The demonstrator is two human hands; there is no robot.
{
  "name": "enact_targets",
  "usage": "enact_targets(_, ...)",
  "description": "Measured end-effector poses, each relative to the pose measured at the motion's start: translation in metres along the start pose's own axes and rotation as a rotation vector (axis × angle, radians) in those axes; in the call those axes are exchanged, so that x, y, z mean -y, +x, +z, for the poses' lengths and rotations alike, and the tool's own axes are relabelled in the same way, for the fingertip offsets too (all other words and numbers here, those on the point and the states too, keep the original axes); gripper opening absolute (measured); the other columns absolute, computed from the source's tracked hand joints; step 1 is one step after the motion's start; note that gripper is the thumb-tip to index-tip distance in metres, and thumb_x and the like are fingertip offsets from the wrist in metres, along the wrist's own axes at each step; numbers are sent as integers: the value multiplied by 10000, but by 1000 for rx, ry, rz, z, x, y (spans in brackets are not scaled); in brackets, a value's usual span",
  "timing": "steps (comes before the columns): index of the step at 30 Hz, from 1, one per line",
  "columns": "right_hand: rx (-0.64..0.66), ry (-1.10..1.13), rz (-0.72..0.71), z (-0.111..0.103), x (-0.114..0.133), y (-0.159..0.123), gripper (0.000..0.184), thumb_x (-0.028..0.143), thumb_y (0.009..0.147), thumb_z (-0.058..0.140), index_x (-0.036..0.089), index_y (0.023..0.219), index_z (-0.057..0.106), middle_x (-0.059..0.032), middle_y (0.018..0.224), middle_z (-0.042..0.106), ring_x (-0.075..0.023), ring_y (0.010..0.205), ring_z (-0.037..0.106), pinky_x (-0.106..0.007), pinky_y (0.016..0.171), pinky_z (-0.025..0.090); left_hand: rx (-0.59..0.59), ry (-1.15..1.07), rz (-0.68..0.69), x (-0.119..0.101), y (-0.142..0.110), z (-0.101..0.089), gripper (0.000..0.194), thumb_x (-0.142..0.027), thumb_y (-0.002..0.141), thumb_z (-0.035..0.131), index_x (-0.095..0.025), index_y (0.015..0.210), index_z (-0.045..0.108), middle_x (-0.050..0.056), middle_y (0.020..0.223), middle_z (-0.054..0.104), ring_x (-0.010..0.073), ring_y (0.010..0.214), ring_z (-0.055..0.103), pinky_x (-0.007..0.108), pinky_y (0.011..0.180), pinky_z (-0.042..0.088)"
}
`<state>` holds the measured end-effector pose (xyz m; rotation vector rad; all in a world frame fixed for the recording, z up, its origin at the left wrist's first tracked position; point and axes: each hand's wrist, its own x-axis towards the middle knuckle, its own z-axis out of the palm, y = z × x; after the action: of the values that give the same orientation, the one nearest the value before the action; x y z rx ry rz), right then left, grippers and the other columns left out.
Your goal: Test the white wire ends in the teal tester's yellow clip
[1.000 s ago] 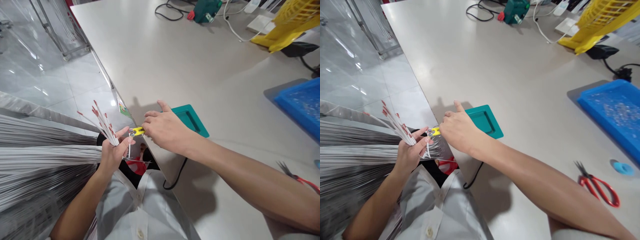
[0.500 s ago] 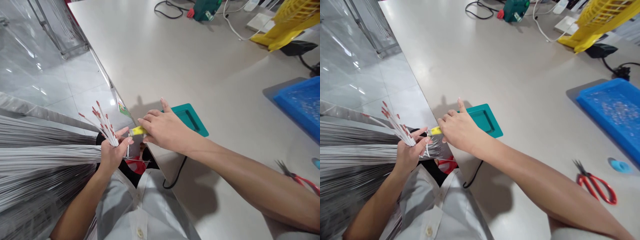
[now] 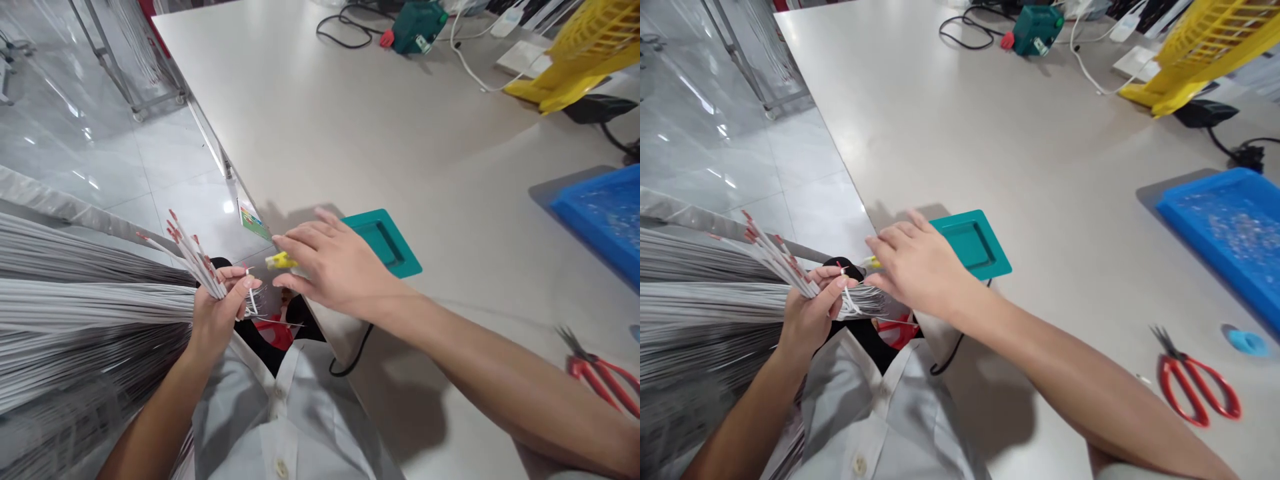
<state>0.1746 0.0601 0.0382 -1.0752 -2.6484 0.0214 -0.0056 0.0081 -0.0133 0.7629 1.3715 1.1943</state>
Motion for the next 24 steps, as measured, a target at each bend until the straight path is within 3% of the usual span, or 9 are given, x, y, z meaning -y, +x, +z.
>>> enact_targets(2, -126, 108, 39, 3, 15, -4, 294, 304, 874, 472, 119, 1059, 606, -120, 990, 646, -211, 888, 586, -343, 783, 465, 28, -28, 13, -2, -3, -3, 188, -270, 706, 660, -148, 817, 570, 17, 681, 671, 24, 356, 368, 182, 352, 266)
enact_targets(4, -146, 282, 115, 10, 28, -5, 270, 244, 874, 457, 108, 1050, 611, -112, 966, 647, -189, 851, 600, -290, 700, 488, 71, -55, 25, -5, -5, -6, 135, -248, 724, 647, -149, 793, 587, 0, 661, 642, 19, 372, 368, 170, 350, 251)
enact_targets(9, -183, 863, 272, 35, 44, 1, 184, 231, 812, 563, 161, 949, 664, -55, 840, 646, -128, 731, 601, -250, 659, 498, 153, -105, -37, -7, -10, -11, 118, -266, 731, 643, -152, 728, 610, -42, 513, 525, 16, 359, 324, 156, 330, 203)
enact_targets(13, -304, 1215, 333, 49, 48, 5, 97, 261, 768, 629, 199, 788, 701, -21, 703, 644, -124, 686, 587, -267, 646, 491, 176, -36, -83, -9, -13, -13, 162, -302, 717, 653, -147, 689, 613, -17, 554, 560, 27, 379, 333, 167, 344, 208)
enact_targets(18, -180, 1733, 493, 48, 47, 3, 145, 337, 716, 678, 199, 674, 679, 17, 603, 596, -84, 476, 495, -223, 431, 403, 233, 1, -161, -10, -16, -14, 177, -330, 704, 665, -157, 690, 625, -16, 537, 561, 32, 376, 320, 172, 352, 195)
enact_targets(21, -217, 1804, 525, 43, 38, 2, 126, 326, 716, 679, 203, 688, 681, 19, 653, 604, -61, 443, 435, -226, 435, 388, 292, 26, -200, -9, -18, -17, 172, -323, 701, 670, -155, 683, 639, -2, 522, 577, 28, 349, 302, 178, 342, 177)
enact_targets(24, -260, 1771, 454, 38, 28, 1, 74, 279, 741, 662, 212, 731, 690, 22, 647, 602, -65, 457, 434, -243, 488, 413, 361, 94, -250, -8, -19, -21, 167, -307, 684, 689, -159, 760, 678, 47, 616, 655, 29, 336, 326, 185, 330, 207)
